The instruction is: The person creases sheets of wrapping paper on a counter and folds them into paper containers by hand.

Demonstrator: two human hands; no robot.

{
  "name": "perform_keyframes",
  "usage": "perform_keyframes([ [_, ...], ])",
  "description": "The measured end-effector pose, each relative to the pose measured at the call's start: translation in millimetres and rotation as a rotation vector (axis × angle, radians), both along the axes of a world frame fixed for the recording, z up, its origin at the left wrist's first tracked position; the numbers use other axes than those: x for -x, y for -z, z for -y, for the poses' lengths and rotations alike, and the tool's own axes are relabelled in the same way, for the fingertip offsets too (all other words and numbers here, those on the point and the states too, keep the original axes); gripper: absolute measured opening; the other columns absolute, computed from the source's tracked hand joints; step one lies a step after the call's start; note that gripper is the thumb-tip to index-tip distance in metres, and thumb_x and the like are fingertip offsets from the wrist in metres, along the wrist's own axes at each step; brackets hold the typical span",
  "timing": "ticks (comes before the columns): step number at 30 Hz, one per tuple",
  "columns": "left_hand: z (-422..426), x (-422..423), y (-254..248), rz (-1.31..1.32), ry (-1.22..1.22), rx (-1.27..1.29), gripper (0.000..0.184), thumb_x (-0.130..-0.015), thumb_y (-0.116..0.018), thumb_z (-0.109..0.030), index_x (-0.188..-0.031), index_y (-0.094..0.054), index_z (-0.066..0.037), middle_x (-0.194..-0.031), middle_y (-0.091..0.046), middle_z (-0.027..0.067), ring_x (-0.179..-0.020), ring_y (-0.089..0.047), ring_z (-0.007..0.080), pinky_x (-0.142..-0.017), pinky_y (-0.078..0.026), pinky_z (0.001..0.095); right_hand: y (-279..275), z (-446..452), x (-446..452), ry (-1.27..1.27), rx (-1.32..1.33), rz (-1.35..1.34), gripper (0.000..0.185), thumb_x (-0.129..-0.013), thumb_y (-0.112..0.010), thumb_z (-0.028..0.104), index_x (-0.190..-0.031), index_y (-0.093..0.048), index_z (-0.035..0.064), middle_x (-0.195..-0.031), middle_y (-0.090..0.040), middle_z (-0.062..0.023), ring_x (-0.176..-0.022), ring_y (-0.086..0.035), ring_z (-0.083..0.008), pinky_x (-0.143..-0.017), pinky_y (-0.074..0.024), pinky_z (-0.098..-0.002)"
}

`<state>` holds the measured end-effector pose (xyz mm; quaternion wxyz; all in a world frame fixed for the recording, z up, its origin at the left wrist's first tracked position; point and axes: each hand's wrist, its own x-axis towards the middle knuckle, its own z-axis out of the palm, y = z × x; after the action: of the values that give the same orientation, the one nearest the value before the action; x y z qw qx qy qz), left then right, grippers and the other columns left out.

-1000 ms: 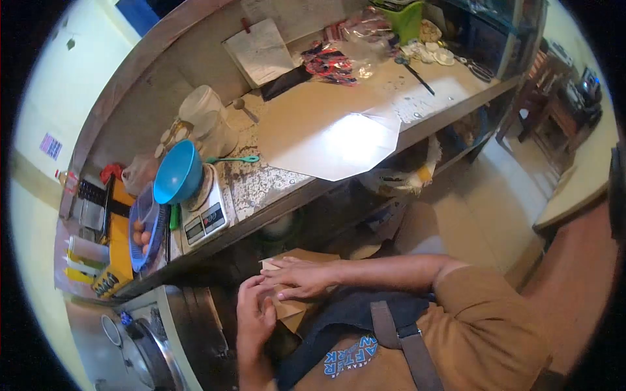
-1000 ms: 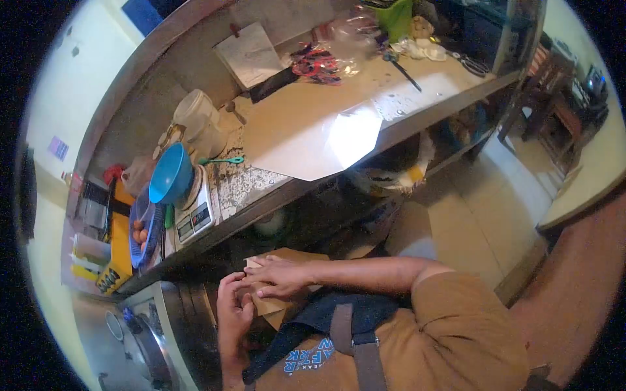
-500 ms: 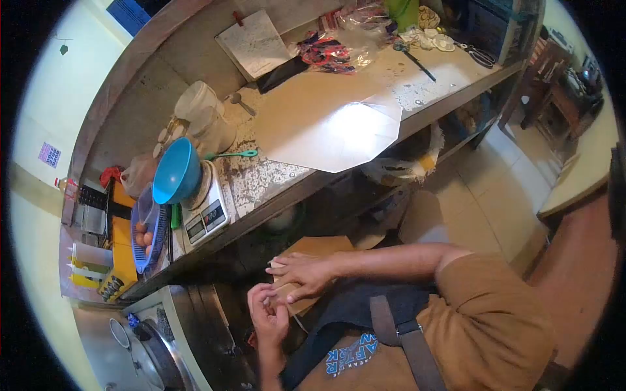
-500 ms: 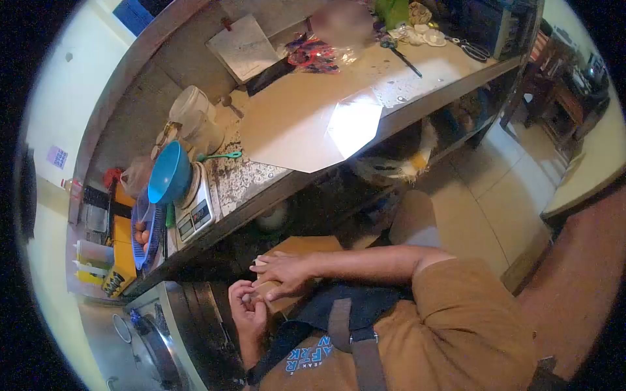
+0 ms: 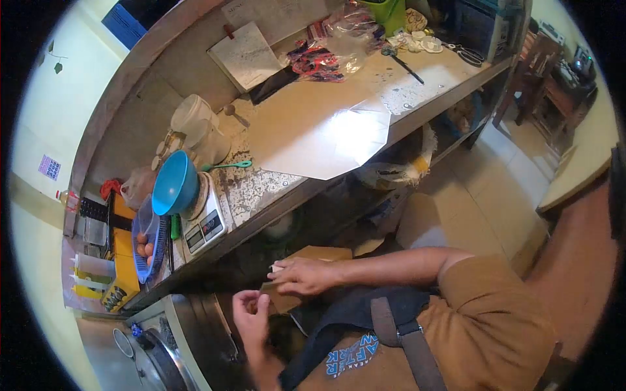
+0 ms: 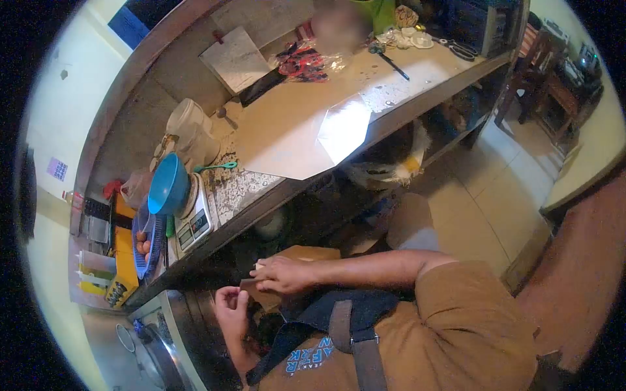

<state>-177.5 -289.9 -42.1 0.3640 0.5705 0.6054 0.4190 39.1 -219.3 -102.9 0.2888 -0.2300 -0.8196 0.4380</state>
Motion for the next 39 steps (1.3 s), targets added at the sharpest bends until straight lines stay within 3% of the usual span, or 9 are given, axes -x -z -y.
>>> perform_keyframes([
  [3, 5, 2, 1, -0.037, 0.019, 0.165, 0.02, -0.098, -0.066, -0.022, -0.098, -0.062, -0.002, -0.089, -0.065, 0.0018, -0.08, -0.056, 0.0072, -0.074, -0.046, 0.0238, 0, -1, 7, 0.167, -0.014, -0.128, 0.044, -0.1, -0.052, 0.041, -0.129, -0.064, 0.0095, -0.144, -0.053, -0.0162, -0.139, -0.04, -0.0428, -0.113, -0.0346, -0.052],
  [9, -1, -8, -1, 0.291, 0.152, 0.205, 0.029, -0.103, -0.058, -0.029, -0.097, -0.062, -0.002, -0.088, -0.064, -0.0014, -0.078, -0.054, 0.0058, -0.073, -0.046, 0.0235, -11, 6, 10, 0.168, -0.34, 0.02, 0.042, -0.098, -0.055, 0.04, -0.133, -0.062, 0.0167, -0.144, -0.053, -0.015, -0.138, -0.041, -0.0437, -0.114, -0.0335, -0.0526],
  [12, 2, 30, 47, 0.28, 0.257, 0.256, 0.056, -0.104, -0.048, -0.049, -0.12, -0.061, 0.003, -0.114, -0.067, 0.0122, -0.101, -0.066, 0.0209, -0.089, -0.052, 0.0353, -1, 5, 11, 0.228, -0.49, 0.027, 0.04, -0.096, -0.058, 0.036, -0.131, -0.062, 0.0175, -0.144, -0.053, -0.0135, -0.138, -0.041, -0.0404, -0.113, -0.0334, -0.0531],
  [14, 9, 40, 67, 0.631, 0.091, 0.505, 0.071, -0.102, -0.04, -0.058, -0.132, -0.053, 0.005, -0.127, -0.062, 0.0182, -0.116, -0.062, 0.0317, -0.099, -0.05, 0.0438, 2, 8, 9, 0.231, -0.59, 0.025, 0.04, -0.094, -0.06, 0.034, -0.13, -0.063, 0.018, -0.144, -0.052, -0.0128, -0.138, -0.042, -0.0382, -0.112, -0.0339, -0.0538],
  [16, 14, 19, 42, 0.987, 0.232, 0.614, 0.073, -0.102, -0.037, -0.058, -0.134, -0.05, 0.006, -0.129, -0.061, 0.0194, -0.12, -0.06, 0.0341, -0.101, -0.049, 0.046, 6, 12, 10, 0.178, -0.639, 0.03, 0.041, -0.092, -0.061, 0.031, -0.131, -0.061, 0.0185, -0.146, -0.049, -0.013, -0.139, -0.04, -0.0375, -0.113, -0.0331, -0.0547],
  [17, 16, 35, 66, 0.91, 0.064, 0.683, 0.058, -0.103, -0.047, -0.046, -0.129, -0.055, 0.005, -0.124, -0.064, 0.0179, -0.113, -0.065, 0.0304, -0.098, -0.051, 0.0436, 8, 16, 11, 0.127, -0.635, 0.037, 0.042, -0.092, -0.061, 0.029, -0.132, -0.06, 0.0187, -0.148, -0.046, -0.0135, -0.141, -0.038, -0.038, -0.114, -0.0321, -0.0551],
  [21, 22, 25, 48, 0.641, 0.293, 0.643, 0.029, -0.096, -0.064, -0.017, -0.115, -0.064, 0.005, -0.111, -0.07, 0.0144, -0.098, -0.069, 0.0222, -0.088, -0.054, 0.0352, 26, 17, 23, -0.004, -0.593, 0.089, 0.054, -0.09, -0.065, 0.035, -0.14, -0.054, 0.0204, -0.154, -0.038, -0.0174, -0.144, -0.032, -0.0398, -0.115, -0.0297, -0.0539],
  [28, 39, 30, 61, 0.689, 0.327, 0.625, 0.037, -0.089, -0.073, -0.014, -0.119, -0.062, 0.005, -0.116, -0.069, 0.0119, -0.106, -0.067, 0.0238, -0.096, -0.051, 0.0371, 19, 18, 5, -0.042, -0.228, 0.269, 0.096, -0.083, -0.065, 0.062, -0.159, -0.023, 0.0204, -0.161, -0.011, -0.0304, -0.15, -0.014, -0.0469, -0.119, -0.0175, -0.0565],
  [39, 59, -5, 53, 0.855, 0.244, 0.578, 0.058, -0.091, -0.067, -0.016, -0.14, -0.044, 0.005, -0.133, -0.058, 0.0118, -0.122, -0.057, 0.0248, -0.105, -0.044, 0.0406, 28, 21, 8, -0.131, -0.224, 0.288, 0.098, -0.084, -0.057, 0.071, -0.159, -0.02, 0.0189, -0.16, -0.016, -0.0298, -0.149, -0.017, -0.0464, -0.118, -0.0191, -0.0582],
])
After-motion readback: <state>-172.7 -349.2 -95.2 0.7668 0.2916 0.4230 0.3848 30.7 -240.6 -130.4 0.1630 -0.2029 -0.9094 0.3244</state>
